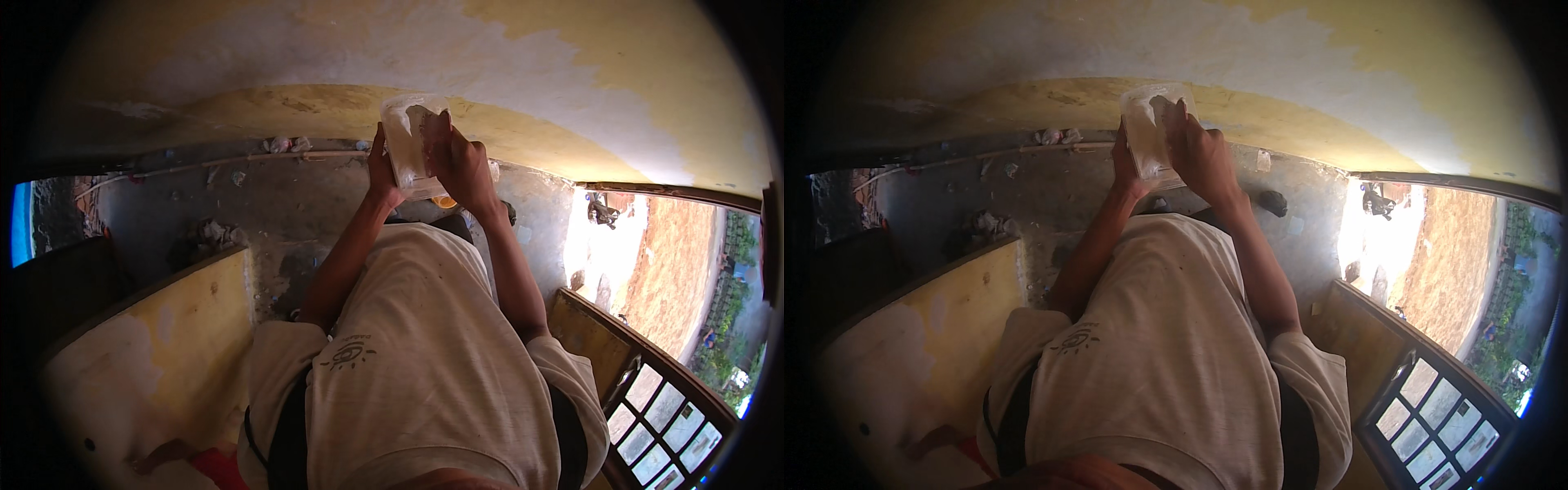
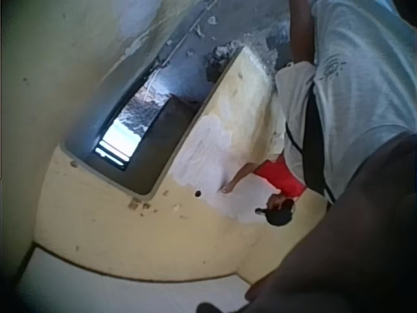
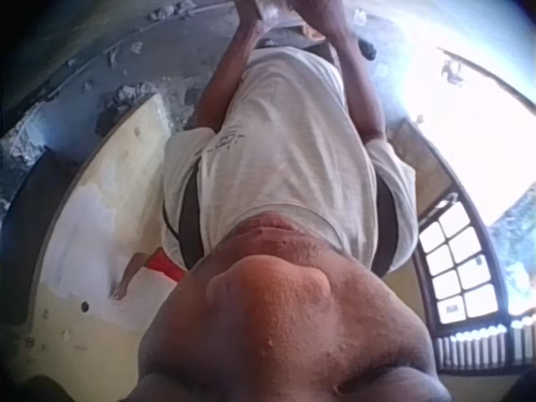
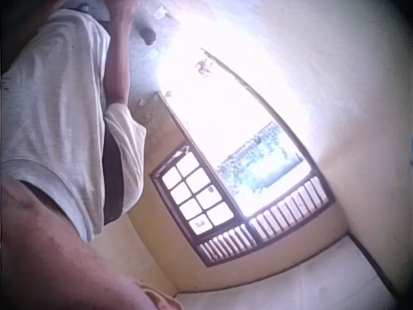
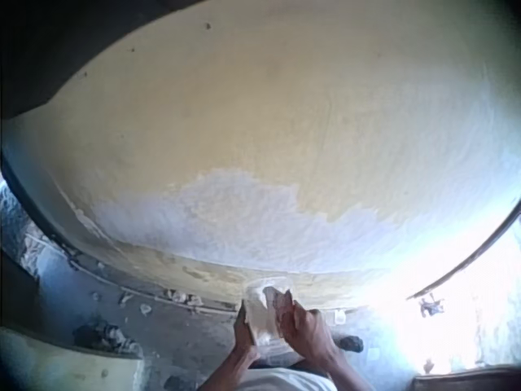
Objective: The person applies a white substance from a plastic container to a crack in a yellow wall using a small flat tool. They spread the substance over the crack in multiple strokes, alternating between scooping more from the container and smoothing it over the surface.
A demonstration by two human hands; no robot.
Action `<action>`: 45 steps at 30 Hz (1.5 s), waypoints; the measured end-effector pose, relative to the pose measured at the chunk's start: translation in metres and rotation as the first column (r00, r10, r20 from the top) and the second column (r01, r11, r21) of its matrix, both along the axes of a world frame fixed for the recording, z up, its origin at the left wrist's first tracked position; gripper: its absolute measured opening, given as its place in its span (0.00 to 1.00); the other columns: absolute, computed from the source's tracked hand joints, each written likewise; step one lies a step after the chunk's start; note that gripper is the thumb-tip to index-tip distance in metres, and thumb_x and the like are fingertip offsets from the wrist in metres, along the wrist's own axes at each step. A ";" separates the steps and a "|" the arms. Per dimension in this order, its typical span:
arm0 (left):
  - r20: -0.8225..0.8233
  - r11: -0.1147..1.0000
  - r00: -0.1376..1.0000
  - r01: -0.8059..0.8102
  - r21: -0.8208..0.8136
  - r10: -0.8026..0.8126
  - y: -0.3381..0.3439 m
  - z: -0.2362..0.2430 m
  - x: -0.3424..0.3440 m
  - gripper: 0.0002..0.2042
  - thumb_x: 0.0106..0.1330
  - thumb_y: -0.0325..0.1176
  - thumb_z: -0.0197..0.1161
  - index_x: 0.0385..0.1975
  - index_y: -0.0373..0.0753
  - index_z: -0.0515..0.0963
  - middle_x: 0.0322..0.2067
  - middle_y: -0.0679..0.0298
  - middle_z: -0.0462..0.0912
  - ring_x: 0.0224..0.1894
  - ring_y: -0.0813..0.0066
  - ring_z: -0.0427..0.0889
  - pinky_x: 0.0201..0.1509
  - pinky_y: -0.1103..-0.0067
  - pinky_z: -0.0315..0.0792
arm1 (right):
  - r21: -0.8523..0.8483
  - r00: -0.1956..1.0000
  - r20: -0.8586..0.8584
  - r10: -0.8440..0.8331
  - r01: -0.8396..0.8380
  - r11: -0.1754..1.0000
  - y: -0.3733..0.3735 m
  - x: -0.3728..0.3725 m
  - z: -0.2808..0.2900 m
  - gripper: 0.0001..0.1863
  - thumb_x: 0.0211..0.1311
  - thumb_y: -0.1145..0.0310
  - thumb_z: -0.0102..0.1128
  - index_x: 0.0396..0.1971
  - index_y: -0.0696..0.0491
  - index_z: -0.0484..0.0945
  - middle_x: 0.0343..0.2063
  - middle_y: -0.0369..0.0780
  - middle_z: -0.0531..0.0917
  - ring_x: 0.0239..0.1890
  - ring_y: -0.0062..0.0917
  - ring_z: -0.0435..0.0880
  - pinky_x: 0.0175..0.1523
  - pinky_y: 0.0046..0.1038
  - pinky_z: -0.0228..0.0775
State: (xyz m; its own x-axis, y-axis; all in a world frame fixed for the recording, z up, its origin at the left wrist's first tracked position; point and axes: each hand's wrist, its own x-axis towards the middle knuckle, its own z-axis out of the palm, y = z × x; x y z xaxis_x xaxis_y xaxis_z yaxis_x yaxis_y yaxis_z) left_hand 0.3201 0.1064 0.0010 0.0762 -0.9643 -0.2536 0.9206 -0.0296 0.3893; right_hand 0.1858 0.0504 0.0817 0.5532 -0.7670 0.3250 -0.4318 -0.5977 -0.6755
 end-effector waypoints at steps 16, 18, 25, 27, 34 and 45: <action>-0.055 0.999 0.998 -0.005 0.032 0.007 0.013 -0.005 0.003 0.35 0.71 0.66 0.37 0.67 0.45 0.64 0.62 0.59 0.72 0.62 0.58 0.74 0.64 0.55 0.69 | 0.142 0.972 -0.234 -0.031 0.066 0.988 -0.014 -0.005 0.019 0.10 0.70 0.70 0.49 0.40 0.60 0.76 0.19 0.49 0.80 0.21 0.43 0.82 0.30 0.39 0.75; -0.018 0.998 1.000 -0.004 0.071 0.006 0.016 -0.003 0.000 0.35 0.71 0.65 0.37 0.67 0.45 0.64 0.61 0.59 0.72 0.62 0.59 0.74 0.64 0.57 0.69 | 0.147 0.949 -0.312 -0.037 0.087 0.985 -0.011 -0.003 0.005 0.09 0.69 0.71 0.50 0.40 0.60 0.76 0.20 0.51 0.80 0.21 0.46 0.81 0.30 0.39 0.75; 0.000 0.995 1.000 -0.008 0.098 0.008 0.019 -0.010 -0.004 0.33 0.73 0.64 0.36 0.65 0.44 0.66 0.57 0.60 0.76 0.57 0.63 0.77 0.60 0.63 0.73 | 0.155 0.968 -0.250 -0.013 0.053 0.986 0.004 0.011 -0.017 0.10 0.68 0.71 0.51 0.41 0.62 0.77 0.23 0.52 0.81 0.25 0.48 0.82 0.29 0.41 0.72; -0.014 0.998 1.000 0.018 0.064 -0.017 0.020 -0.015 0.000 0.33 0.73 0.64 0.36 0.65 0.44 0.67 0.56 0.60 0.77 0.56 0.64 0.78 0.58 0.63 0.74 | 0.138 0.991 -0.134 0.021 -0.002 0.990 0.003 0.008 0.002 0.09 0.69 0.71 0.52 0.39 0.62 0.76 0.21 0.50 0.80 0.23 0.45 0.82 0.28 0.39 0.72; -0.047 0.998 0.997 0.057 0.015 -0.056 0.020 -0.007 -0.009 0.33 0.74 0.63 0.35 0.65 0.43 0.66 0.55 0.60 0.77 0.55 0.63 0.79 0.58 0.62 0.75 | 0.270 0.976 -0.213 0.036 0.023 0.962 -0.002 0.002 0.000 0.08 0.69 0.72 0.50 0.34 0.61 0.75 0.19 0.46 0.81 0.22 0.35 0.85 0.28 0.34 0.74; -0.012 0.999 1.000 0.008 0.040 -0.007 0.015 0.009 -0.017 0.34 0.73 0.63 0.35 0.68 0.45 0.62 0.61 0.59 0.72 0.61 0.59 0.75 0.64 0.57 0.70 | 0.205 0.950 0.235 -0.207 0.160 0.966 0.033 -0.028 0.030 0.05 0.63 0.75 0.55 0.30 0.61 0.76 0.17 0.47 0.80 0.17 0.35 0.79 0.27 0.30 0.70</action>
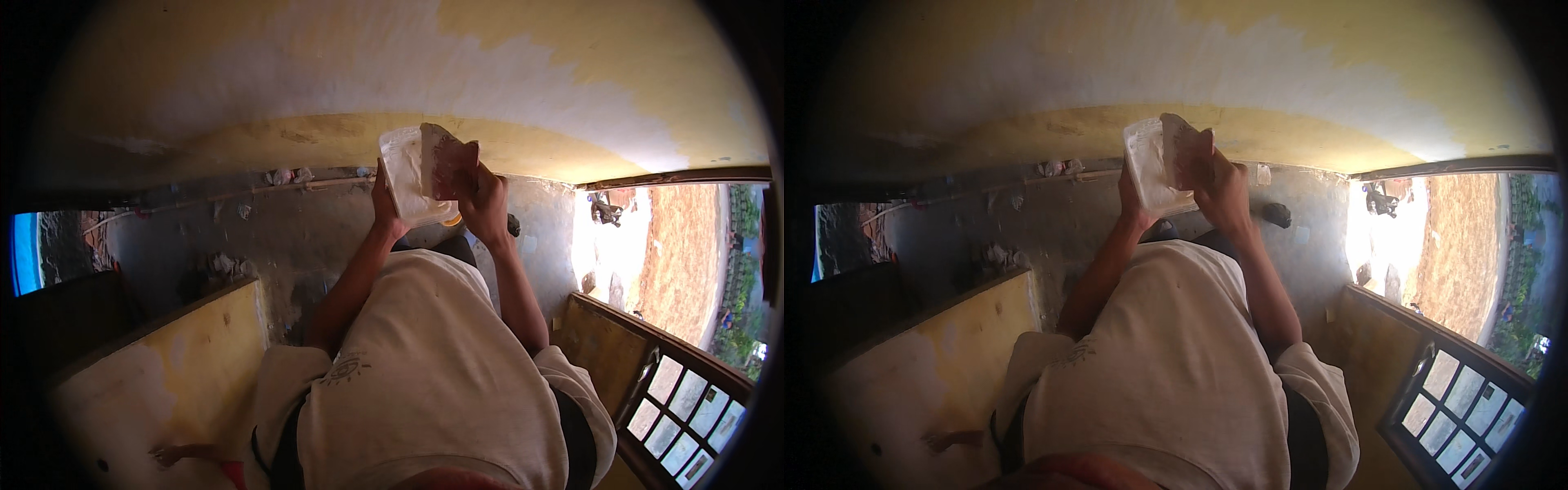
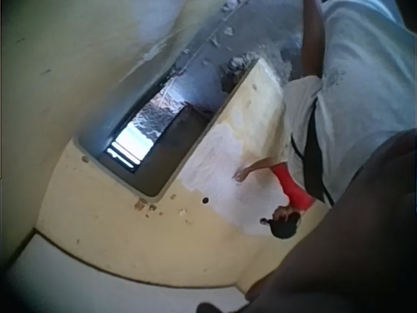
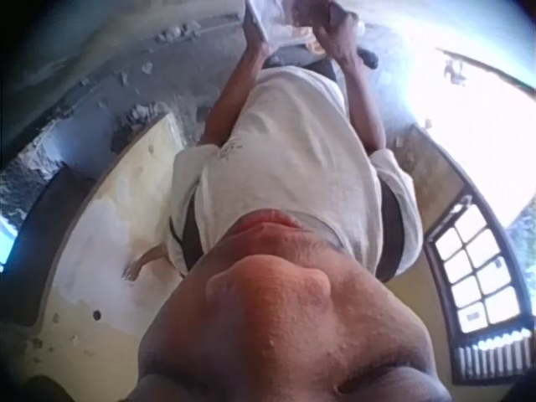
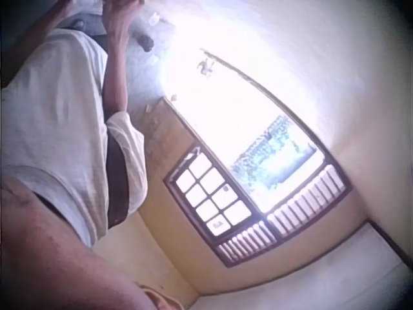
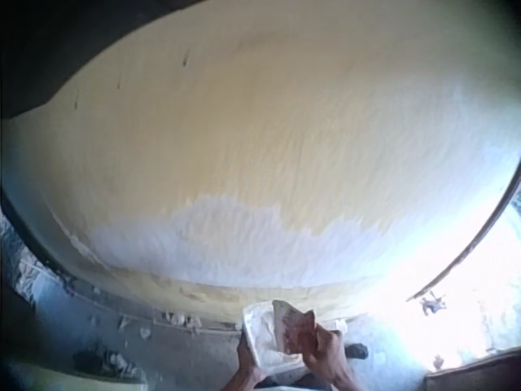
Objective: The person applies a white substance from a plastic container to a crack in a yellow wall using a small flat tool. They spread the substance over the crack in multiple strokes, alternating between scooping more from the container and smoothing it over the surface.
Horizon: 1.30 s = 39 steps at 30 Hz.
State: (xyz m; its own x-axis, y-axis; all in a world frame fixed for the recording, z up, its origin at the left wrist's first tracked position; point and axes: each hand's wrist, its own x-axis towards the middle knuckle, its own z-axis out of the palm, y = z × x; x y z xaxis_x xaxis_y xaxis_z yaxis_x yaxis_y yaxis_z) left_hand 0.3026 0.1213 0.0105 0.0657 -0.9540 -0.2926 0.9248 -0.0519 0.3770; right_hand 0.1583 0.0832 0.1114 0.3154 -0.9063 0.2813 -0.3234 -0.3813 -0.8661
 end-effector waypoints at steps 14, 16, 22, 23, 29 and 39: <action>-0.001 0.990 0.995 0.104 -0.097 -0.104 -0.004 -0.014 0.001 0.34 0.73 0.63 0.35 0.66 0.43 0.64 0.57 0.56 0.76 0.57 0.60 0.78 0.60 0.62 0.74 | 0.093 0.976 -0.218 0.027 -0.007 0.996 -0.003 0.000 -0.017 0.10 0.63 0.67 0.57 0.29 0.60 0.79 0.19 0.48 0.82 0.24 0.43 0.84 0.32 0.39 0.75; 0.015 0.998 0.998 0.061 -0.022 -0.061 -0.003 -0.001 -0.004 0.35 0.72 0.65 0.35 0.65 0.42 0.67 0.53 0.56 0.79 0.52 0.61 0.81 0.55 0.63 0.77 | 0.072 0.975 -0.222 0.025 -0.009 0.997 -0.005 0.000 -0.019 0.12 0.64 0.66 0.56 0.28 0.60 0.79 0.18 0.49 0.82 0.24 0.47 0.84 0.32 0.42 0.76; -0.065 0.996 0.994 0.081 -0.042 -0.084 0.003 -0.016 -0.002 0.29 0.75 0.58 0.37 0.66 0.44 0.66 0.58 0.60 0.76 0.58 0.60 0.77 0.63 0.62 0.71 | 0.107 0.925 -0.377 0.054 -0.014 0.994 -0.017 0.005 -0.016 0.13 0.67 0.64 0.53 0.30 0.59 0.79 0.18 0.51 0.81 0.23 0.49 0.82 0.32 0.45 0.75; -0.055 0.999 0.997 0.050 0.002 -0.050 0.004 -0.004 -0.005 0.29 0.75 0.58 0.37 0.65 0.44 0.66 0.58 0.60 0.76 0.59 0.60 0.77 0.63 0.62 0.71 | 0.127 0.933 -0.357 0.035 0.012 0.992 -0.018 0.006 -0.006 0.13 0.67 0.64 0.53 0.32 0.59 0.80 0.19 0.52 0.81 0.23 0.49 0.82 0.32 0.45 0.75; -0.004 0.998 1.000 0.016 0.065 -0.016 -0.001 -0.006 -0.003 0.35 0.71 0.67 0.37 0.62 0.44 0.69 0.50 0.59 0.80 0.50 0.62 0.81 0.51 0.62 0.77 | 0.155 0.914 -0.382 0.138 -0.084 0.984 -0.017 0.007 -0.016 0.13 0.66 0.64 0.53 0.41 0.57 0.80 0.20 0.52 0.81 0.25 0.51 0.82 0.34 0.48 0.74; -0.087 0.999 0.996 0.014 -0.029 -0.016 -0.004 -0.009 0.003 0.36 0.71 0.67 0.36 0.63 0.42 0.68 0.53 0.57 0.78 0.54 0.61 0.80 0.56 0.62 0.75 | 0.141 0.932 -0.359 0.044 0.008 0.990 -0.015 0.016 0.010 0.13 0.65 0.64 0.53 0.34 0.60 0.80 0.21 0.54 0.81 0.26 0.53 0.81 0.35 0.49 0.74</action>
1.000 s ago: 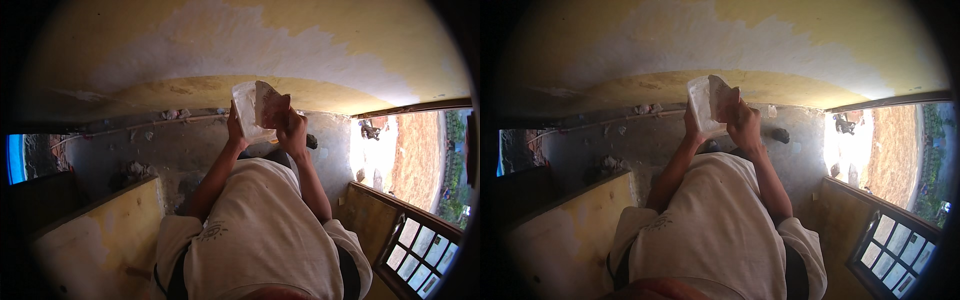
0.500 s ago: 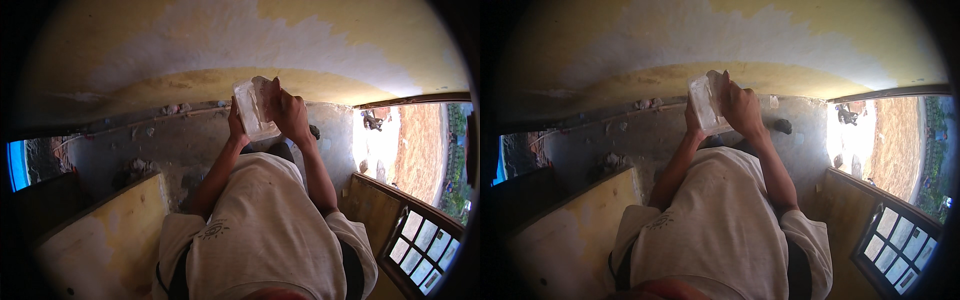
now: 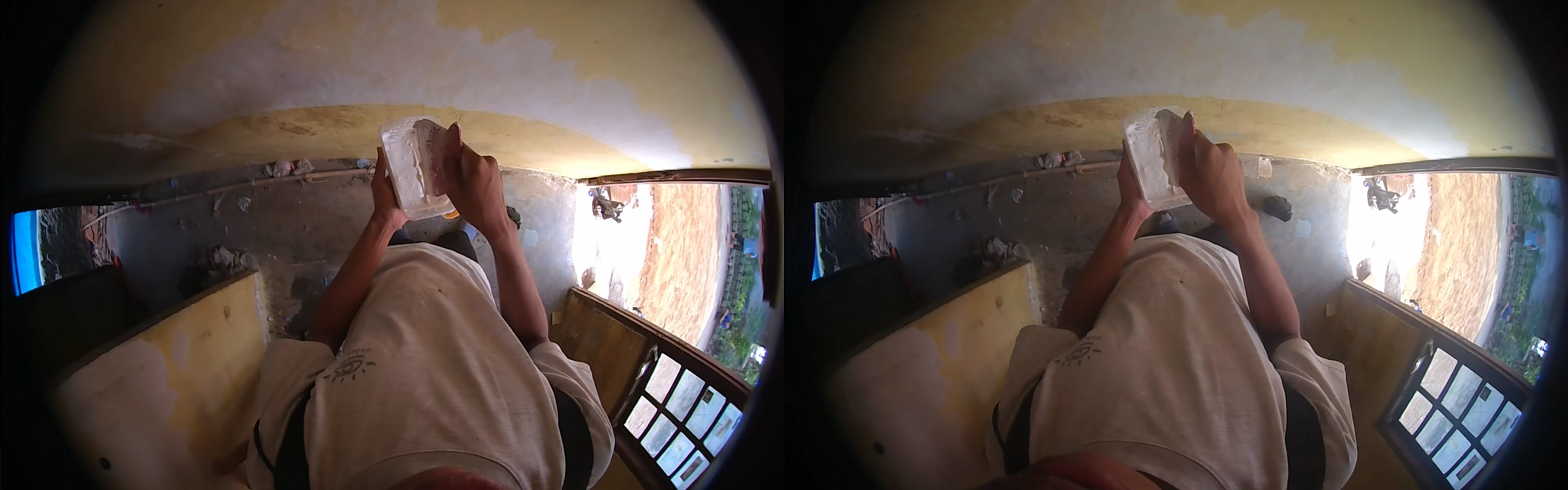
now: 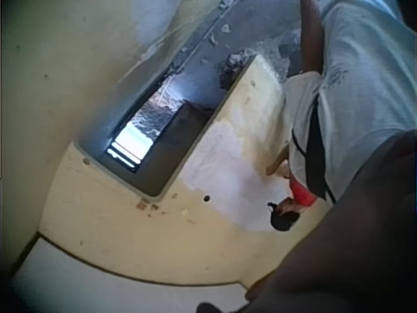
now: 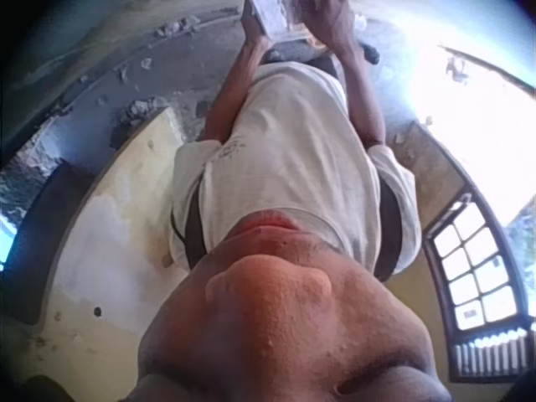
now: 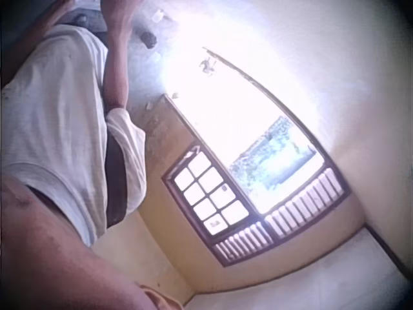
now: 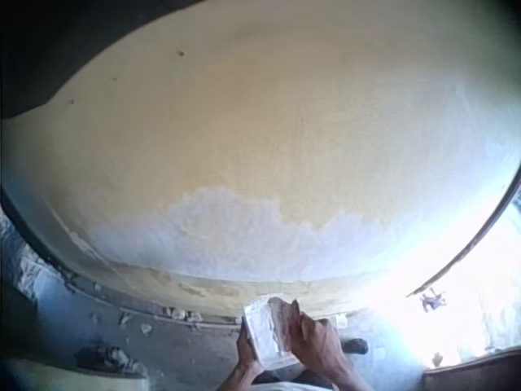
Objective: The person applies a white substance from a plastic container to a crack in a yellow wall using a small flat tool. They spread the substance over the crack in multiple strokes, alternating between scooping more from the container and smoothing it over the surface.
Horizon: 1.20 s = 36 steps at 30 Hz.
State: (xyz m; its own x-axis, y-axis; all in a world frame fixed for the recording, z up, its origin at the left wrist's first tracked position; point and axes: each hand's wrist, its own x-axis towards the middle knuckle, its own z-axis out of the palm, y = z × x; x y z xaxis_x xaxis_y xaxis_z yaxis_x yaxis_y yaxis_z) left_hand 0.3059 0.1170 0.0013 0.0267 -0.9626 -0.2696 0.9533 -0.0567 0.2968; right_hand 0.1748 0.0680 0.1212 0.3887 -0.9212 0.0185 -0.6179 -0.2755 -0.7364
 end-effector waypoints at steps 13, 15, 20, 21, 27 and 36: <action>0.108 0.997 0.992 0.066 0.032 -0.069 -0.002 -0.010 0.006 0.37 0.71 0.67 0.36 0.67 0.43 0.64 0.58 0.57 0.75 0.57 0.61 0.78 0.62 0.62 0.73 | 0.027 0.995 -0.037 0.091 -0.090 0.996 -0.010 -0.001 -0.030 0.11 0.64 0.68 0.54 0.30 0.61 0.79 0.19 0.50 0.82 0.25 0.47 0.84 0.34 0.42 0.75; 0.120 0.998 0.992 0.022 0.061 -0.030 -0.003 0.002 0.007 0.37 0.71 0.67 0.36 0.67 0.43 0.63 0.59 0.56 0.74 0.58 0.60 0.78 0.62 0.61 0.73 | -0.039 0.993 0.106 0.057 -0.053 0.998 -0.002 -0.006 -0.017 0.09 0.66 0.72 0.53 0.29 0.62 0.78 0.19 0.47 0.82 0.23 0.39 0.84 0.29 0.34 0.74; 0.066 0.996 0.998 0.020 -0.089 -0.014 -0.007 -0.001 0.010 0.37 0.71 0.66 0.35 0.69 0.43 0.60 0.62 0.55 0.71 0.61 0.55 0.75 0.64 0.57 0.71 | 0.152 0.882 0.466 -0.069 -0.003 0.988 -0.002 -0.021 -0.034 0.08 0.68 0.69 0.55 0.32 0.59 0.77 0.20 0.35 0.79 0.20 0.19 0.75 0.26 0.24 0.66; 0.047 0.993 0.998 0.035 -0.115 -0.030 -0.006 -0.004 0.013 0.36 0.72 0.63 0.35 0.69 0.42 0.59 0.63 0.54 0.69 0.62 0.54 0.74 0.64 0.56 0.71 | 0.276 0.833 0.535 -0.142 -0.014 0.961 0.000 -0.021 -0.035 0.09 0.70 0.67 0.55 0.32 0.57 0.77 0.20 0.33 0.78 0.19 0.15 0.72 0.25 0.21 0.63; -0.008 0.984 0.997 0.071 -0.164 -0.073 -0.013 -0.001 0.011 0.34 0.74 0.61 0.33 0.69 0.42 0.61 0.62 0.54 0.71 0.62 0.53 0.74 0.64 0.55 0.71 | 0.587 0.576 0.672 -0.466 -0.030 0.809 0.011 -0.021 -0.047 0.11 0.72 0.62 0.56 0.30 0.52 0.76 0.18 0.30 0.75 0.17 0.10 0.68 0.23 0.18 0.57; 0.291 0.958 0.957 0.088 -0.273 -0.006 -0.026 0.013 -0.001 0.30 0.75 0.54 0.36 0.68 0.40 0.61 0.62 0.53 0.70 0.63 0.54 0.73 0.65 0.55 0.70 | 0.584 0.372 0.776 -0.509 -0.122 0.802 0.022 -0.026 -0.046 0.09 0.70 0.66 0.57 0.37 0.56 0.78 0.28 0.36 0.83 0.24 0.17 0.79 0.28 0.21 0.69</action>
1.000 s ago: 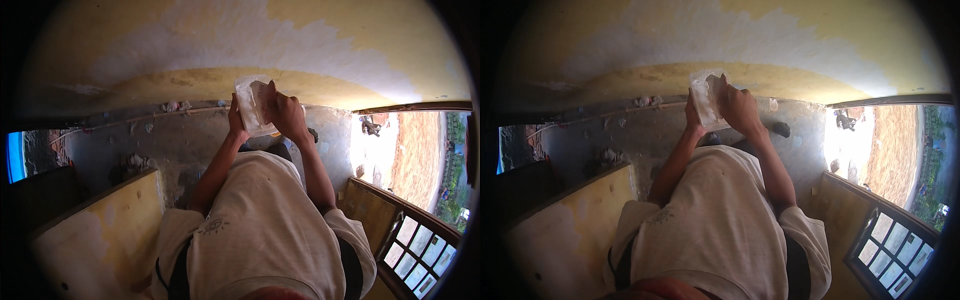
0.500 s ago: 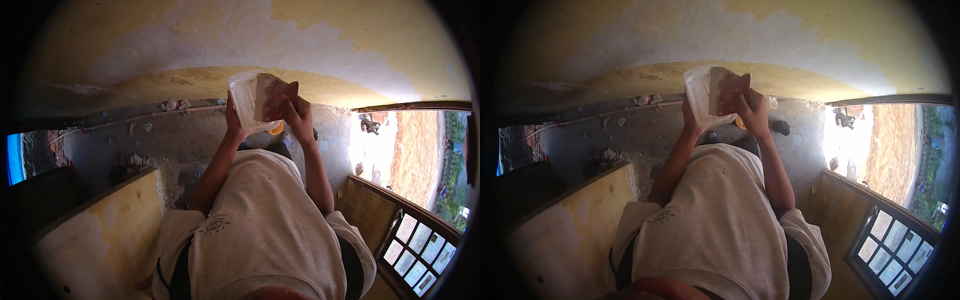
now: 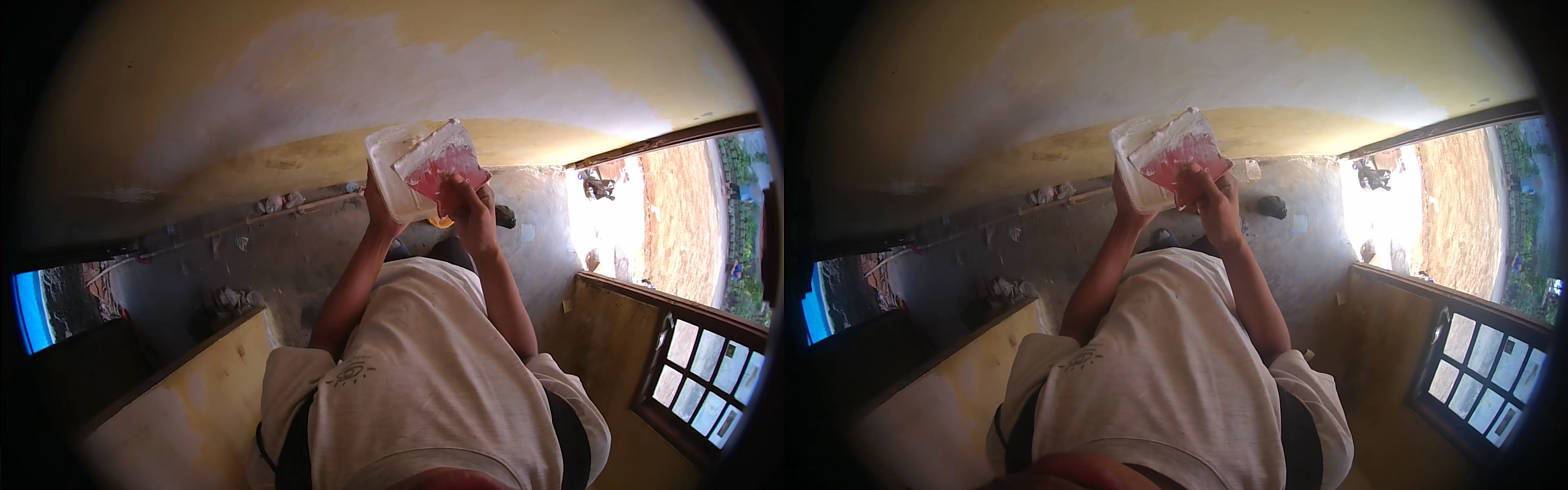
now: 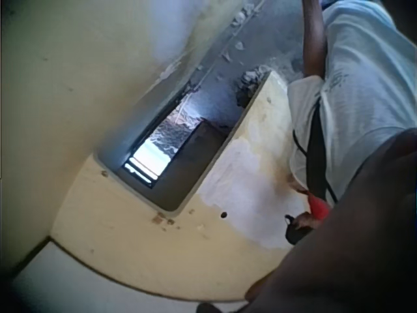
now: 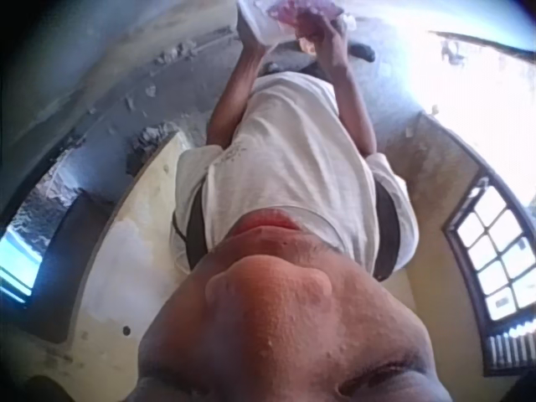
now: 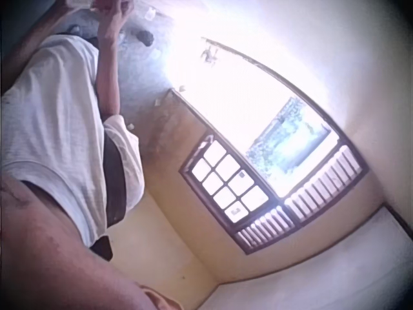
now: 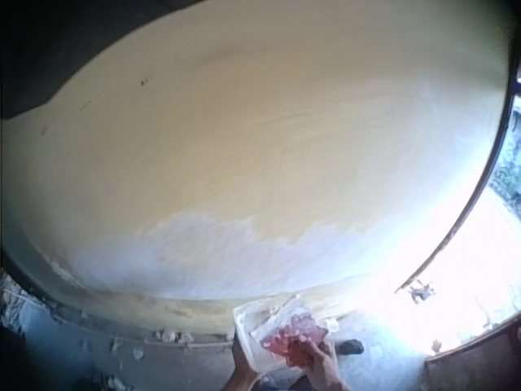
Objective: The person applies a white substance from a plastic container to a crack in a yellow wall using a small flat tool. They spread the substance over the crack in multiple strokes, alternating between scooping more from the container and smoothing it over the surface.
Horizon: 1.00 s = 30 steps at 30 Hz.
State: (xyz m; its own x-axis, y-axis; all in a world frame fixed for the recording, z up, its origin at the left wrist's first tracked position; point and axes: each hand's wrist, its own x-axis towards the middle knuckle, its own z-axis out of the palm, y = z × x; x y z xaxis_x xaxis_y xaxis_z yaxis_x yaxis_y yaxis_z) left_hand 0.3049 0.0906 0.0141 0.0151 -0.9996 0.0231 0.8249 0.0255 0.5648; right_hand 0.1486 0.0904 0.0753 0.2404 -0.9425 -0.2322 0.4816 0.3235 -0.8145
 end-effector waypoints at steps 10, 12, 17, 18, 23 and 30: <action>-0.232 0.995 0.972 -0.012 0.099 0.035 -0.007 -0.001 -0.003 0.27 0.75 0.52 0.39 0.67 0.41 0.62 0.62 0.55 0.71 0.62 0.55 0.74 0.65 0.57 0.70 | -0.031 0.998 0.066 0.008 -0.005 0.999 -0.014 -0.005 -0.007 0.11 0.70 0.67 0.57 0.42 0.59 0.79 0.36 0.39 0.85 0.35 0.19 0.83 0.38 0.22 0.75; -0.229 0.988 0.970 -0.051 0.144 0.084 -0.006 -0.009 -0.001 0.28 0.74 0.54 0.40 0.66 0.42 0.64 0.61 0.57 0.72 0.61 0.56 0.74 0.64 0.57 0.70 | -0.009 0.996 0.080 -0.030 0.031 0.999 -0.018 0.001 -0.002 0.13 0.70 0.64 0.57 0.43 0.60 0.79 0.35 0.38 0.84 0.34 0.17 0.81 0.38 0.22 0.71; -0.231 0.988 0.968 -0.073 0.134 0.103 -0.010 -0.016 0.016 0.29 0.73 0.58 0.41 0.66 0.46 0.66 0.61 0.61 0.73 0.60 0.58 0.75 0.62 0.57 0.71 | -0.019 0.949 0.312 0.031 -0.026 0.999 -0.066 0.000 0.016 0.09 0.70 0.69 0.54 0.43 0.58 0.76 0.40 0.41 0.84 0.40 0.24 0.84 0.48 0.26 0.77; -0.217 0.990 0.971 -0.080 0.114 0.104 -0.017 -0.012 0.018 0.29 0.73 0.59 0.41 0.66 0.46 0.66 0.61 0.61 0.73 0.60 0.58 0.75 0.62 0.57 0.71 | -0.047 0.939 0.337 0.066 -0.053 0.997 -0.086 -0.002 0.022 0.09 0.70 0.69 0.53 0.43 0.58 0.76 0.40 0.41 0.84 0.40 0.25 0.84 0.48 0.26 0.77; -0.186 0.972 0.963 -0.164 0.167 0.194 -0.019 -0.014 0.010 0.30 0.73 0.59 0.41 0.66 0.46 0.66 0.59 0.61 0.75 0.59 0.57 0.75 0.62 0.56 0.70 | -0.107 0.971 0.239 0.009 0.017 0.994 -0.129 0.003 0.046 0.12 0.71 0.70 0.47 0.43 0.63 0.73 0.39 0.47 0.83 0.45 0.32 0.83 0.52 0.27 0.76; -0.240 0.980 0.955 -0.143 0.139 0.174 -0.037 -0.019 0.009 0.30 0.72 0.60 0.44 0.66 0.47 0.65 0.61 0.63 0.74 0.60 0.58 0.75 0.67 0.55 0.66 | -0.038 0.926 0.370 0.075 -0.065 0.997 -0.200 0.022 0.083 0.13 0.67 0.78 0.44 0.40 0.74 0.72 0.42 0.55 0.79 0.50 0.38 0.80 0.62 0.30 0.76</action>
State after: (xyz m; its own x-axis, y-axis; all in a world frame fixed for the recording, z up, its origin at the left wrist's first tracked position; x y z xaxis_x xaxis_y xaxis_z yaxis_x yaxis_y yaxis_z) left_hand 0.3142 0.0539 -0.0049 0.1637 -0.9792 -0.1200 0.9307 0.1130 0.3479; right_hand 0.1704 -0.1097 0.1581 0.3707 -0.9244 -0.0903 0.7277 0.3495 -0.5901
